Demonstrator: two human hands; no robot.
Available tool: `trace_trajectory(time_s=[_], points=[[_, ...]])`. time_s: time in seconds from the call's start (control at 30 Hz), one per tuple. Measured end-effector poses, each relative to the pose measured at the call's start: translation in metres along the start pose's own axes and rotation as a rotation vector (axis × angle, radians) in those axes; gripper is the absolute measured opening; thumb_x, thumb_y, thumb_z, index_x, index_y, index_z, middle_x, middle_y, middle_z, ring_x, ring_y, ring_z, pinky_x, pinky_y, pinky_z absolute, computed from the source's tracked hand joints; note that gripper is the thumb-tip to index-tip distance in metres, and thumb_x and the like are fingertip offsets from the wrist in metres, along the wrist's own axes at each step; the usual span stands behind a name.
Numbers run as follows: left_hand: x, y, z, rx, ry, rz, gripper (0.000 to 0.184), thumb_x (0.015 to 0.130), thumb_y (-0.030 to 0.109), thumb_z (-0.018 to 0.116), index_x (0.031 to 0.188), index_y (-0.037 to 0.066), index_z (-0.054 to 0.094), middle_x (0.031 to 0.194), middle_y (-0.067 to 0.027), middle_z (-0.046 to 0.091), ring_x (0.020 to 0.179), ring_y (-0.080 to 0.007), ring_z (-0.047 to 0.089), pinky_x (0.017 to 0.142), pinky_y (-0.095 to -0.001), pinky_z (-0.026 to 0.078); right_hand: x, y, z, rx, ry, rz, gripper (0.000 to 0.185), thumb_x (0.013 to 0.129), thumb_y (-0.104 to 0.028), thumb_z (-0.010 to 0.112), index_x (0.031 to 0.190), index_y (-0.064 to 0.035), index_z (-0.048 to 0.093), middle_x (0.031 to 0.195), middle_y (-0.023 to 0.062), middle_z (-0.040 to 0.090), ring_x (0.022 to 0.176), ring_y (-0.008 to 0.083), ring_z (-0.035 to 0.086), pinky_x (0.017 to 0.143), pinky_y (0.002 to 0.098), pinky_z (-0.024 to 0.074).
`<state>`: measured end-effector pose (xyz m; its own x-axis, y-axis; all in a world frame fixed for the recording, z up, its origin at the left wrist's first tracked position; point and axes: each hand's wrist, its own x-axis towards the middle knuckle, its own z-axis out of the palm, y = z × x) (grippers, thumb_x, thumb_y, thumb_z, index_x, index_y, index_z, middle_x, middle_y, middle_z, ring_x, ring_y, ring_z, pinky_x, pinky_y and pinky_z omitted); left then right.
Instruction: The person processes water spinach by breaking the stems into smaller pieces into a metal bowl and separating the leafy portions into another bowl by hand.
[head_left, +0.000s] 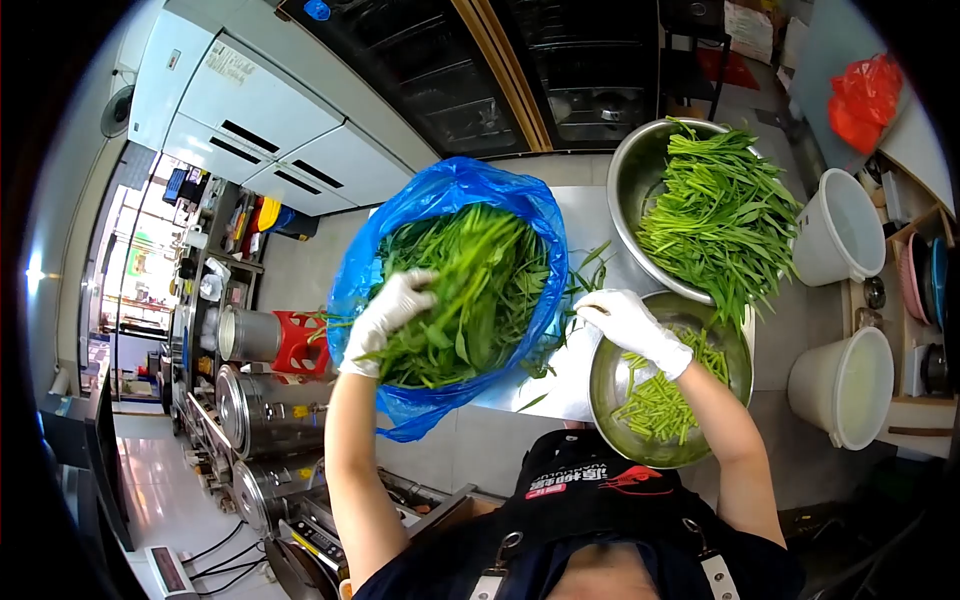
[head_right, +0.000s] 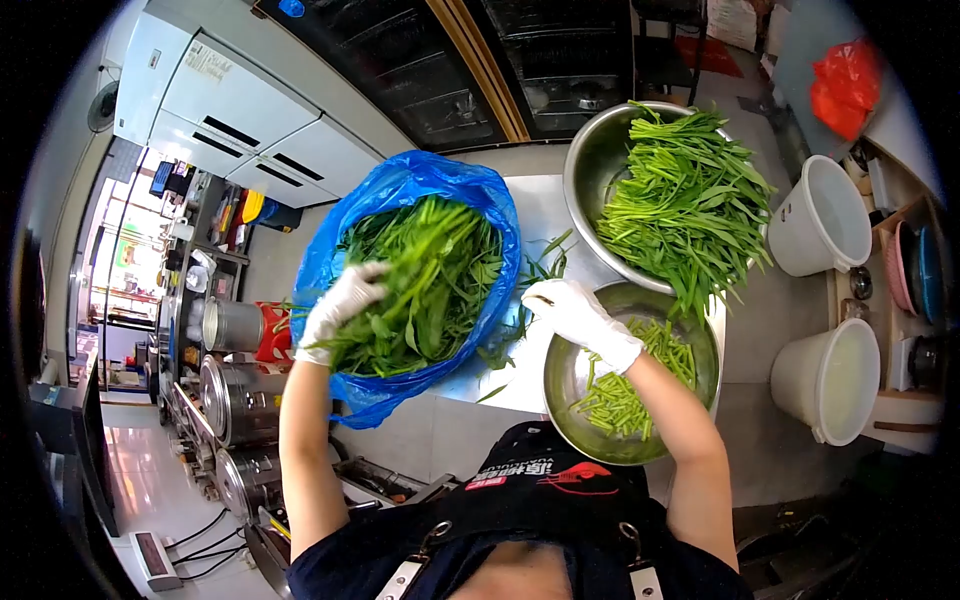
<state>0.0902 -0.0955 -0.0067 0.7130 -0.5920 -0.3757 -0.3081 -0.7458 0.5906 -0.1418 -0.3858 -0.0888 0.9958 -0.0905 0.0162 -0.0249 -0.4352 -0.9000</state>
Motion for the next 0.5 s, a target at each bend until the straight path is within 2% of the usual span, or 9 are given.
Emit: trace_trajectory(time_s=[0.07,0.1,0.13,0.17,0.27,0.33,0.37,0.47,0.5], points=[[0.001,-0.039,0.03,0.001,0.004,0.069,0.05,0.08,0.012,0.071,0.126,0.0,0.058,0.12,-0.0143,0.064,0.111,-0.0223,0.06,0.098,-0.0315,0.044,0.011,-0.001,0.009,0.016,-0.017,0.01,0.025,0.089,-0.025,0.056,0.098,-0.0054,0.068,0.089,0.0146,0.068,0.084,0.0309,0.065,0.075,0.0379,0.0491],[-0.005,-0.023,0.028,0.007,0.003,0.018,0.052,0.08,0.015,0.073,0.127,0.001,0.057,0.126,-0.015,0.06,0.118,-0.0251,0.056,0.102,-0.032,0.04,0.018,-0.002,0.015,0.017,-0.018,0.0,0.025,0.089,-0.026,0.056,0.099,-0.0056,0.068,0.089,0.0148,0.068,0.083,0.031,0.065,0.075,0.0381,0.0491],[-0.006,-0.015,0.024,0.002,0.006,0.042,0.052,0.08,0.016,0.073,0.127,0.001,0.057,0.126,-0.0152,0.06,0.118,-0.0256,0.056,0.102,-0.0322,0.041,0.025,-0.002,0.022,0.018,-0.02,-0.007,0.026,0.089,-0.026,0.057,0.1,-0.0059,0.067,0.09,0.015,0.068,0.083,0.0312,0.065,0.074,0.0383,0.049],[-0.005,-0.009,0.02,-0.005,0.009,0.064,0.053,0.08,0.017,0.074,0.127,0.001,0.057,0.126,-0.0155,0.06,0.118,-0.0261,0.056,0.102,-0.0324,0.041,0.036,-0.002,0.03,-0.006,0.047,-0.054,0.027,0.089,-0.026,0.057,0.101,-0.0032,0.066,0.086,0.013,0.068,0.076,0.0263,0.065,0.071,0.0359,0.05],[-0.011,0.0,0.013,0.13,0.108,0.128,0.05,0.08,0.022,0.073,0.125,0.005,0.06,0.126,-0.0162,0.06,0.117,-0.0295,0.057,0.1,-0.0335,0.043,0.077,-0.002,0.056,0.489,0.063,0.08,0.027,0.089,-0.024,0.058,0.098,0.0001,0.066,0.083,0.0091,0.068,0.069,0.0189,0.063,0.064,0.0314,0.0499],[-0.014,0.003,0.01,0.243,0.193,0.16,0.045,0.081,0.025,0.072,0.121,0.006,0.063,0.125,-0.015,0.061,0.116,-0.0302,0.058,0.099,-0.0342,0.044,0.1,-0.009,0.061,0.691,0.026,0.295,0.024,0.09,-0.021,0.059,0.092,0.0025,0.065,0.081,0.0059,0.067,0.064,0.0131,0.059,0.058,0.0266,0.0479],[-0.019,0.006,0.011,0.3,0.246,0.184,0.044,0.082,0.025,0.072,0.12,0.006,0.064,0.125,-0.0144,0.061,0.115,-0.0303,0.058,0.098,-0.0345,0.045,0.11,-0.01,0.063,0.755,0.022,0.35,0.026,0.088,-0.024,0.063,0.084,0.0017,0.066,0.077,0.0072,0.067,0.059,0.0151,0.057,0.056,0.0282,0.0466],[-0.037,0.034,0.011,0.398,0.377,0.255,0.04,0.083,0.026,0.071,0.117,0.006,0.066,0.124,-0.0131,0.061,0.113,-0.0307,0.058,0.097,-0.0355,0.046,0.144,-0.01,0.083,0.483,0.049,0.622,0.033,0.084,-0.031,0.068,0.078,0.0012,0.066,0.075,0.0095,0.067,0.061,0.018,0.06,0.059,0.0315,0.0483],[-0.041,0.04,0.012,0.385,0.399,0.278,0.039,0.083,0.025,0.071,0.116,0.006,0.066,0.124,-0.0129,0.062,0.113,-0.0308,0.059,0.096,-0.0358,0.046,0.155,0.004,0.096,0.409,0.058,0.622,0.04,0.079,-0.038,0.073,0.076,0.0021,0.066,0.077,0.014,0.067,0.067,0.0242,0.063,0.064,0.0357,0.0499]])
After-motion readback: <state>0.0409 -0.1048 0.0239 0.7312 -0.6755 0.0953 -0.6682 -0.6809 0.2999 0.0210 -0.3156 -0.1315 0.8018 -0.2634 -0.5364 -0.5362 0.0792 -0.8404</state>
